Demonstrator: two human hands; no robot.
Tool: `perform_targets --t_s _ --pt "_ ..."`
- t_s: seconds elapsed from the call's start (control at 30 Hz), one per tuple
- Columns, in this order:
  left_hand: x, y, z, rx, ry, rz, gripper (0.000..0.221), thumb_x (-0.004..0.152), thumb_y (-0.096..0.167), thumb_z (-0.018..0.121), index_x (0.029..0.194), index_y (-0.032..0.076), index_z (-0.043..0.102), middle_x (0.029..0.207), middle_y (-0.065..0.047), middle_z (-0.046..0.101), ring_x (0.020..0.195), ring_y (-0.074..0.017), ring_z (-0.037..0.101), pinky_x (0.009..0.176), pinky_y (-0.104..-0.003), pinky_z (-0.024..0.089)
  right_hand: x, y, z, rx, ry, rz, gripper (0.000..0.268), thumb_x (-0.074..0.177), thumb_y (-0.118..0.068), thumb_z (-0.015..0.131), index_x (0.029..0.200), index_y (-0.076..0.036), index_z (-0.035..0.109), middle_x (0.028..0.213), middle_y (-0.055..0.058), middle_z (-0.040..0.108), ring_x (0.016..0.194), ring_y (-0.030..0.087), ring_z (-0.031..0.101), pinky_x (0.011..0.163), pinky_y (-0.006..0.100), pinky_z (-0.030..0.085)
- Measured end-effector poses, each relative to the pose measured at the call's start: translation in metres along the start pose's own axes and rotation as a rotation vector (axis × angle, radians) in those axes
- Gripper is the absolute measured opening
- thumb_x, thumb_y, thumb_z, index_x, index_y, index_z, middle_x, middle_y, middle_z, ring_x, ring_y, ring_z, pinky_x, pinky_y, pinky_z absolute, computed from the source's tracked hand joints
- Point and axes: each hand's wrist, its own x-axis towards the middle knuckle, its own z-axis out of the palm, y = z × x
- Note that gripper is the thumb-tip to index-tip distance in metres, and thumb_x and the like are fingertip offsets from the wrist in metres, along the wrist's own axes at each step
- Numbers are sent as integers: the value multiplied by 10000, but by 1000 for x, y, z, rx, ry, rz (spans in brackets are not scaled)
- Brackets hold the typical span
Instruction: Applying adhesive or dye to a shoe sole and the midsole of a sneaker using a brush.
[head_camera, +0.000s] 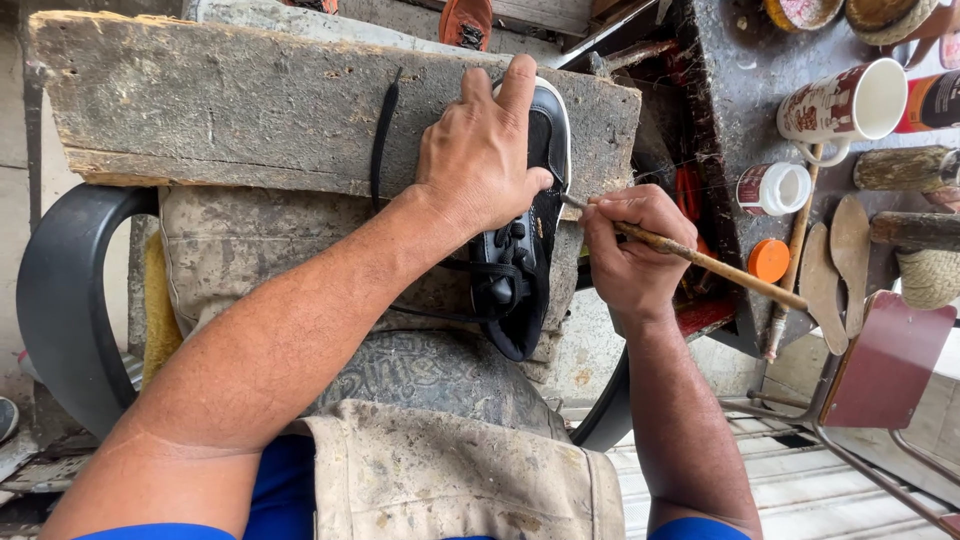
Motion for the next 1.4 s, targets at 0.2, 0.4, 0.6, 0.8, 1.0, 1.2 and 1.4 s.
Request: perform_targets --t_s 0.2,0.4,0.6,0.8,1.0,1.2,1.4 --pt "0 -2 3 -7 20 1 1102 706 544 984 1453 171 266 1203 -202 451 907 -447 663 710 -595 564 1 0 -2 65 32 5 216 886 118 777 837 -32 629 880 202 700 790 254 693 759 360 579" --pt "1 -3 4 3 7 3 1123 728 560 972 1489 162 247 1213 -219 450 913 -448 661 729 -587 567 4 -2 -4 69 -12 10 222 876 131 754 815 -37 623 875 191 703 784 252 687 757 363 565" --pt "1 -2 2 -9 13 -3 1099 715 544 976 1465 174 262 1194 -204 452 906 -458 661 728 -602 561 5 -1 -1 21 1 -28 215 895 121 760 828 -35 629 864 188 707 784 259 696 752 363 573" --pt "1 0 1 -16 -1 -12 1107 712 533 979 1474 173 261 1197 -207 454 912 -448 661 739 -591 560 12 2 9 -48 68 -151 182 914 70 791 857 -12 639 874 226 717 795 289 721 763 392 613" --pt "-1 2 -3 -19 16 -6 1046 700 529 984 1397 168 291 1191 -212 467 903 -462 672 721 -586 563 11 0 12 -101 69 -195 155 935 40 780 865 9 645 892 259 719 822 317 735 760 411 624" --pt "3 -4 8 32 11 6 1158 728 592 959 1520 164 230 1227 -228 441 901 -433 662 727 -569 576 11 -2 12 -102 58 -201 147 951 25 783 899 -22 654 952 275 720 851 317 758 773 403 623" --pt "0 1 -8 -46 -65 -44 1102 755 534 954 1495 194 211 1368 -324 357 969 -429 662 775 -527 590 5 -16 4 -84 13 -68 177 948 65 733 853 -27 616 876 183 661 758 260 655 687 350 532"
